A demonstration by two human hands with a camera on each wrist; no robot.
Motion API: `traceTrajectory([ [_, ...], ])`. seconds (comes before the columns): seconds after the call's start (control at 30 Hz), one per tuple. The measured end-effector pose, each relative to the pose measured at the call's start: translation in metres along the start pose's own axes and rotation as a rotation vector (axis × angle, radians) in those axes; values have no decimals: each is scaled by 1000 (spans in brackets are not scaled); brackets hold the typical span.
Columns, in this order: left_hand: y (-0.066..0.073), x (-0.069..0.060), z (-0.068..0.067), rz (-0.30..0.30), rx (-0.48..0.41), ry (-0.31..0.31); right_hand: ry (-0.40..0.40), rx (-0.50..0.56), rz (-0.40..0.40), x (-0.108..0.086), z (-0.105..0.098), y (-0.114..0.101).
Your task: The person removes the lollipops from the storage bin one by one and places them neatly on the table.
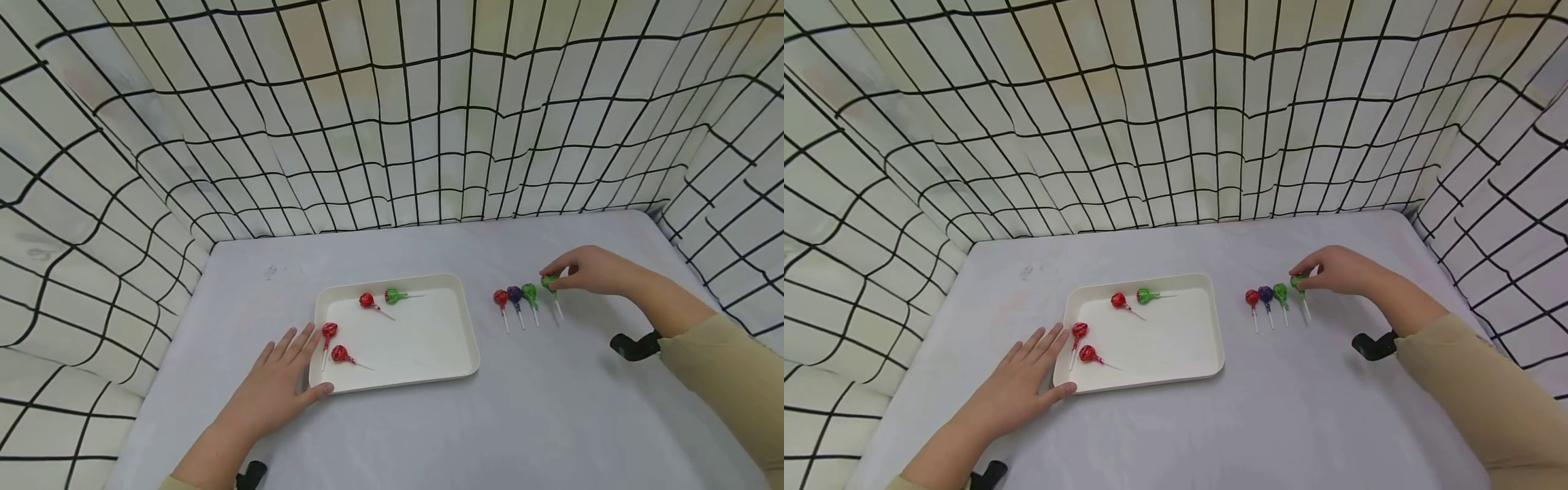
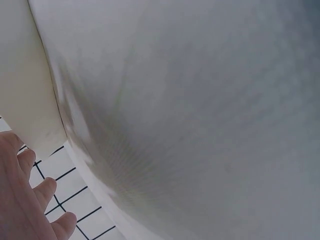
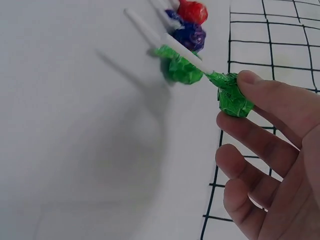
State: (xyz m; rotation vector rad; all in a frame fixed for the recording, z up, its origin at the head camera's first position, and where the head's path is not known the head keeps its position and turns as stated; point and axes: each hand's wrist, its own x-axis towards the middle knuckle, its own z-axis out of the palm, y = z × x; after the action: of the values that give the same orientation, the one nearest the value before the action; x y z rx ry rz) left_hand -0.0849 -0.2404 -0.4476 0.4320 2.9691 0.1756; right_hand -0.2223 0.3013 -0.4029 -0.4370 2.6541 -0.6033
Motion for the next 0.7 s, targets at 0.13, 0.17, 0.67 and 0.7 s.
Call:
traceTrajectory([
  [0.13,0,0,1,-6,11,-10,-7,3,5,4,2,9],
  [0.17,1,0,0,-7,13,-11,-9,-1,7,5,3,10],
  [0.67,3,-1,-1,-4,15,-1,-86,-46,25,24,18,17],
  [0.7,2,-1,-1,-3,15,1,-87,-46,25,25,18,17],
])
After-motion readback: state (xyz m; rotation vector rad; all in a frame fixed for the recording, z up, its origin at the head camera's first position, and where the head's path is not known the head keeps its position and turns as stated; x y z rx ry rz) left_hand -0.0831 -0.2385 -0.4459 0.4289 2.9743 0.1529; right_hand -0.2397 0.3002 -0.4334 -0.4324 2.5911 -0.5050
